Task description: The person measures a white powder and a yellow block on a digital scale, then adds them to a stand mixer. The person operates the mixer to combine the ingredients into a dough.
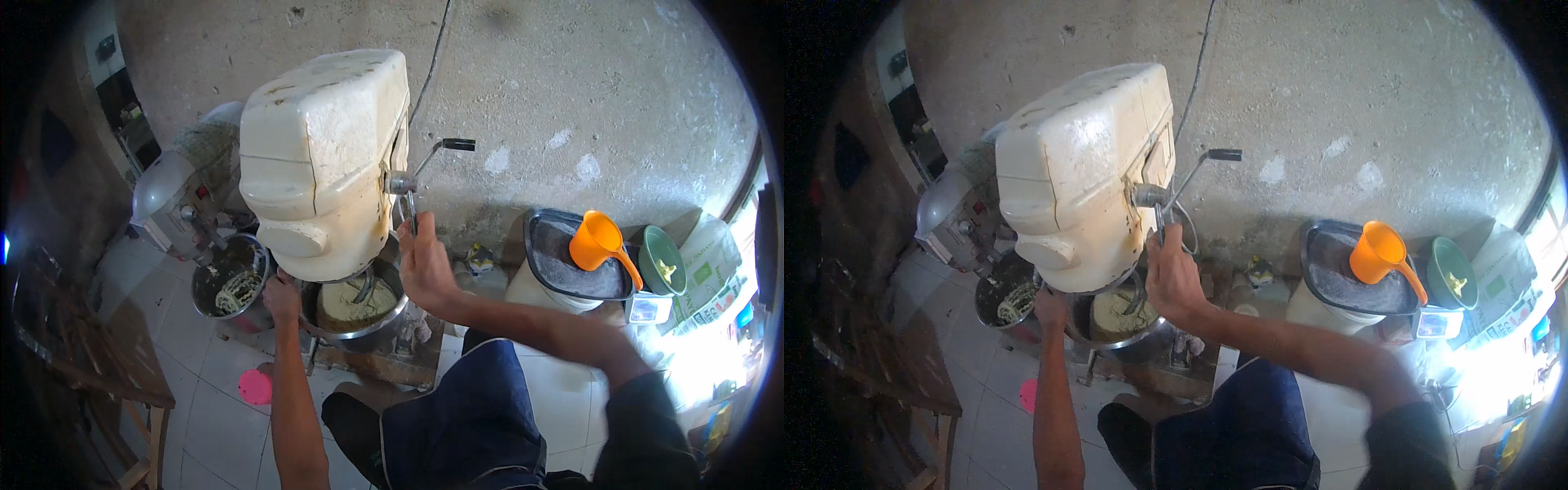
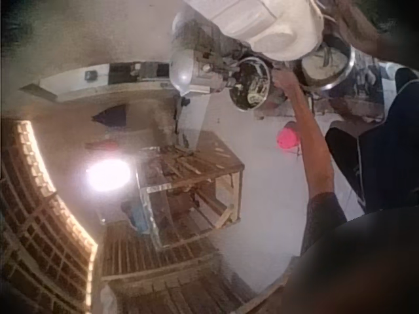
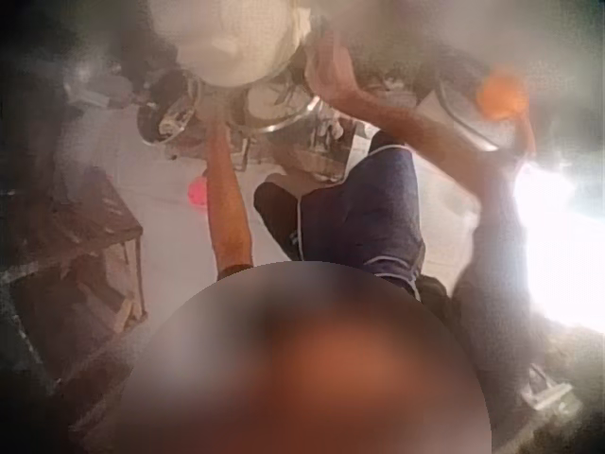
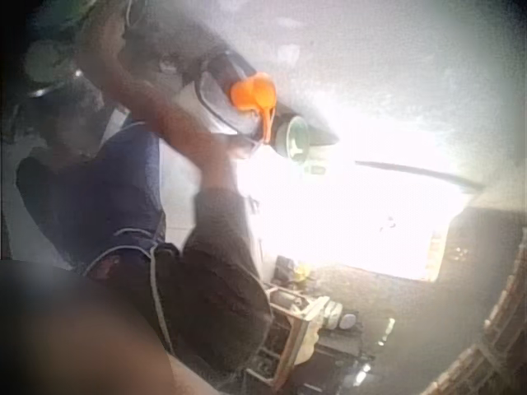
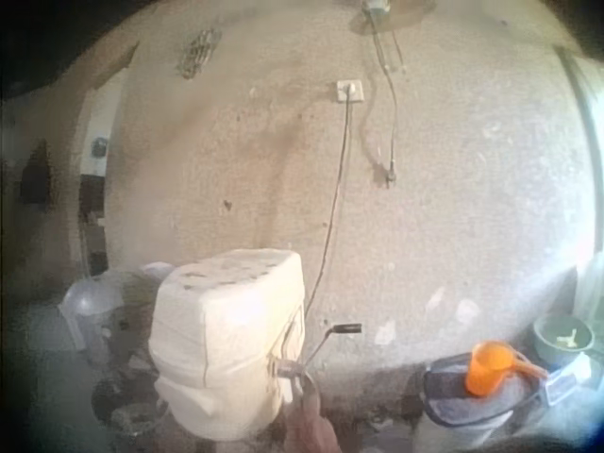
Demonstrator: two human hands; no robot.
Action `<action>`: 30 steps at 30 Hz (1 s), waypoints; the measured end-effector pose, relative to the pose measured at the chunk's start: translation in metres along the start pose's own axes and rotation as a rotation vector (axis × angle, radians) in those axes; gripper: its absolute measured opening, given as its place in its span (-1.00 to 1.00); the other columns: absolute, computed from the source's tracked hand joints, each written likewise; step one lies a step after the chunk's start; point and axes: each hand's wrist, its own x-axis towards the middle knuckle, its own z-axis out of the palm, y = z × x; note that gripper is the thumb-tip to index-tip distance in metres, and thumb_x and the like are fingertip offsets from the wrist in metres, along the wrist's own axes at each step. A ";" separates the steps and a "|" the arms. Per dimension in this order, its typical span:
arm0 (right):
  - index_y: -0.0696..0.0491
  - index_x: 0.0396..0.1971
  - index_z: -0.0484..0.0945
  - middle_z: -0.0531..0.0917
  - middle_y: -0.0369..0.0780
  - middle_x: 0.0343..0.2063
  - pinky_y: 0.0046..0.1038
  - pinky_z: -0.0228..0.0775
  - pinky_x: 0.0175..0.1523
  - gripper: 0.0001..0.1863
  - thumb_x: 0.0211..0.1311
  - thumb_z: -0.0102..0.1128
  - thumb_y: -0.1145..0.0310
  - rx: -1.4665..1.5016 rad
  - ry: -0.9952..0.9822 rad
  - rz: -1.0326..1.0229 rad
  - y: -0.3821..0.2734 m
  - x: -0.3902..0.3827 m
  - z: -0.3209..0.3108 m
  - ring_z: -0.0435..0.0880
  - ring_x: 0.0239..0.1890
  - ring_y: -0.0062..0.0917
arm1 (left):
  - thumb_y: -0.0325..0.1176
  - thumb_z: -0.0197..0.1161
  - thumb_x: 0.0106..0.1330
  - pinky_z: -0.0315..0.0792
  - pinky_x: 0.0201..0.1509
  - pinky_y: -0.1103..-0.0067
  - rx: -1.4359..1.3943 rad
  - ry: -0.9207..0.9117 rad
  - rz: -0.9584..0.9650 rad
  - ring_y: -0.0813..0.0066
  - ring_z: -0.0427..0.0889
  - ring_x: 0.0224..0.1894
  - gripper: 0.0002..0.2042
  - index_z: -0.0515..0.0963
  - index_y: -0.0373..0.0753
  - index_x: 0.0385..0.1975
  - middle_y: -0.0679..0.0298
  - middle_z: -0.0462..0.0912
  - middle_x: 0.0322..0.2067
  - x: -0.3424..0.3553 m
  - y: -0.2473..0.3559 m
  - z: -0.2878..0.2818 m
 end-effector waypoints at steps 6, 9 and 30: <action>0.11 -0.12 0.25 0.57 0.13 -0.44 -0.07 0.38 -0.33 -0.84 0.41 -0.11 0.38 0.110 0.276 0.012 0.030 0.009 0.020 0.57 -0.37 0.13 | -0.13 -0.05 0.40 0.39 -0.08 0.05 -0.035 -0.029 0.049 -0.22 0.58 -0.19 -0.58 0.59 -0.40 -0.38 -0.19 0.62 -0.35 0.000 0.018 0.011; 0.10 -0.13 0.33 0.61 -0.02 -0.46 -0.19 0.39 -0.32 -0.83 0.39 -0.02 0.35 0.218 0.198 0.062 0.041 -0.008 0.013 0.62 -0.44 -0.20 | -0.12 0.00 0.38 0.39 -0.10 0.06 0.013 0.068 0.113 -0.22 0.57 -0.20 -0.59 0.59 -0.40 -0.37 -0.18 0.61 -0.37 -0.001 0.006 0.009; 0.04 -0.25 0.53 0.66 0.00 -0.27 -0.13 0.42 -0.05 -0.60 0.17 0.18 -0.01 -0.118 0.000 0.434 0.150 0.039 0.044 0.62 -0.15 -0.03 | -0.15 0.14 0.27 0.42 -0.06 0.11 -0.080 -0.033 0.066 -0.19 0.59 -0.13 -0.64 0.61 -0.38 -0.23 -0.17 0.63 -0.25 0.003 0.017 0.014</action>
